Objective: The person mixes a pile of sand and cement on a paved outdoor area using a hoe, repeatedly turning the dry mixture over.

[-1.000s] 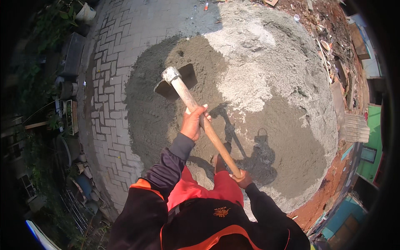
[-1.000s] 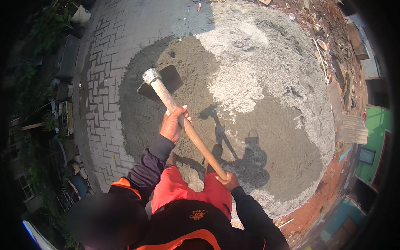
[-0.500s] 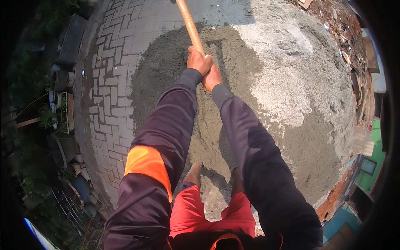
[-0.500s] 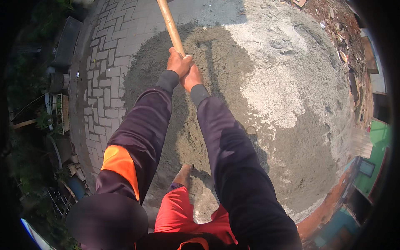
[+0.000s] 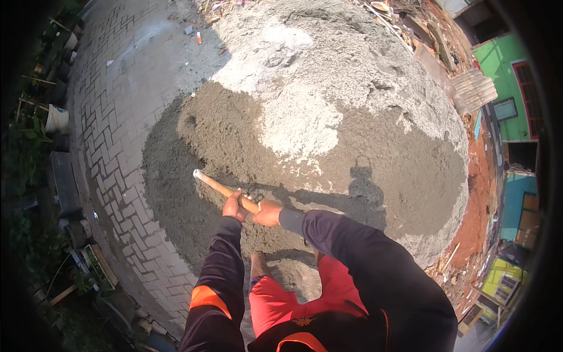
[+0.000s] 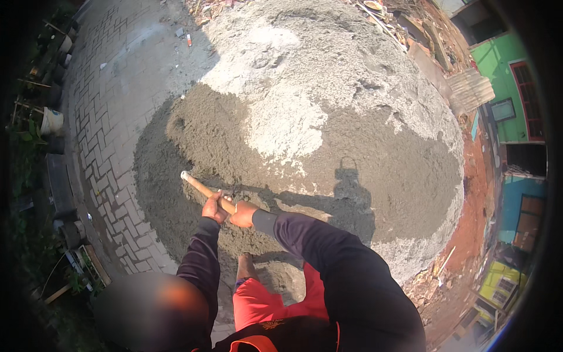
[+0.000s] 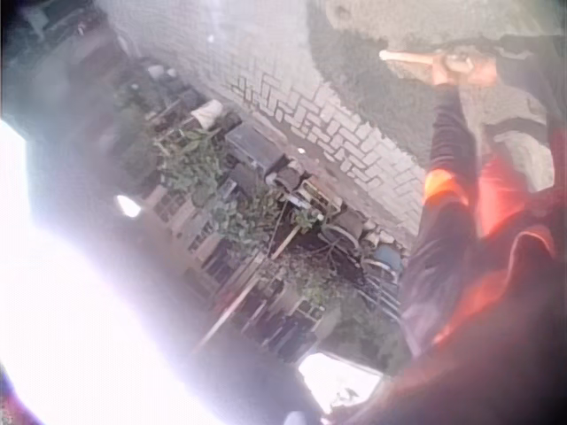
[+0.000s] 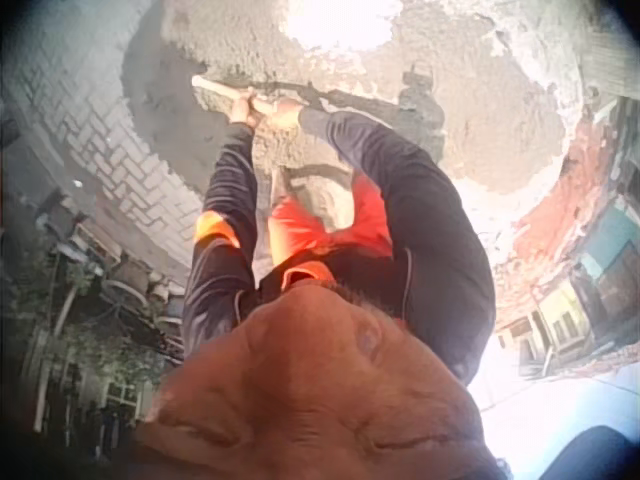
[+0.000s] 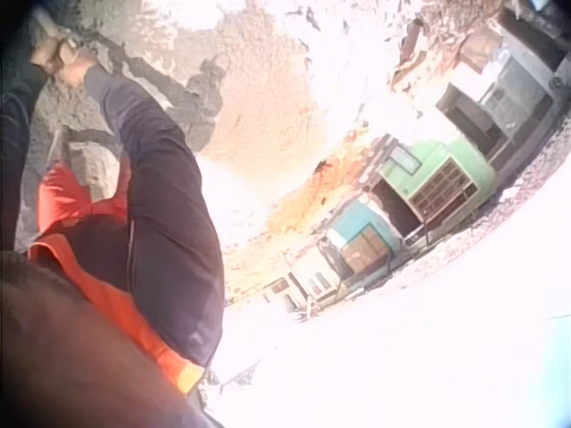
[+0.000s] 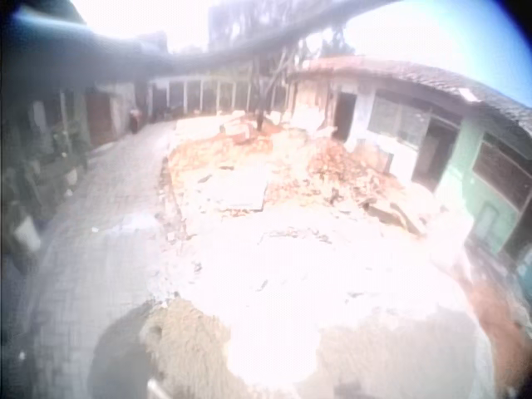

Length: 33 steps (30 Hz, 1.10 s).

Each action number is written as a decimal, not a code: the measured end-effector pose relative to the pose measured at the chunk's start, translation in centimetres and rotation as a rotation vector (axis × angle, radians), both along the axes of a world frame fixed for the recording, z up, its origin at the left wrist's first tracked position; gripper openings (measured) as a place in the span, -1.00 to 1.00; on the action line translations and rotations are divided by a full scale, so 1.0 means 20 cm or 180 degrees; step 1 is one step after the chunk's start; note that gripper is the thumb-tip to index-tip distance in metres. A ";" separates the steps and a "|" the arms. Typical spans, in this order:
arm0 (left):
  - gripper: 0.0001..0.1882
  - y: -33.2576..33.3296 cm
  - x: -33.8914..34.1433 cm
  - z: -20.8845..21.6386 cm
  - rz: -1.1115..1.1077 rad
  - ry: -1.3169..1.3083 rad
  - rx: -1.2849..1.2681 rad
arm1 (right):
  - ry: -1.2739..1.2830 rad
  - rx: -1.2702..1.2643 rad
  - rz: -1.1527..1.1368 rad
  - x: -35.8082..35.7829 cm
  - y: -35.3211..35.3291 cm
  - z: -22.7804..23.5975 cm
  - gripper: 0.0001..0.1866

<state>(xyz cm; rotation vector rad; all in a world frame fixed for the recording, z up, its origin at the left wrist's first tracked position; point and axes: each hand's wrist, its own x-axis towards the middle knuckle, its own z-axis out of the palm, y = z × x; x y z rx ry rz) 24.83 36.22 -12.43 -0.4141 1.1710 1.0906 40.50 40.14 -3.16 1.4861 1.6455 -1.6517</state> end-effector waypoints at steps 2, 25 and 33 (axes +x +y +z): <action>-0.73 0.00 0.14 0.03 0.0214 -0.0158 -0.0130 | 0.0165 -0.0196 0.0329 0.32 0.17 0.31 -0.66; -0.81 0.15 1.45 1.13 -0.0161 -0.1021 0.0513 | -0.1212 0.1816 -0.0162 2.57 -0.84 1.14 -0.72; -0.72 0.27 -0.61 1.67 0.0537 0.2565 0.1619 | 0.1146 0.1078 -0.0627 0.05 -0.68 0.48 -0.53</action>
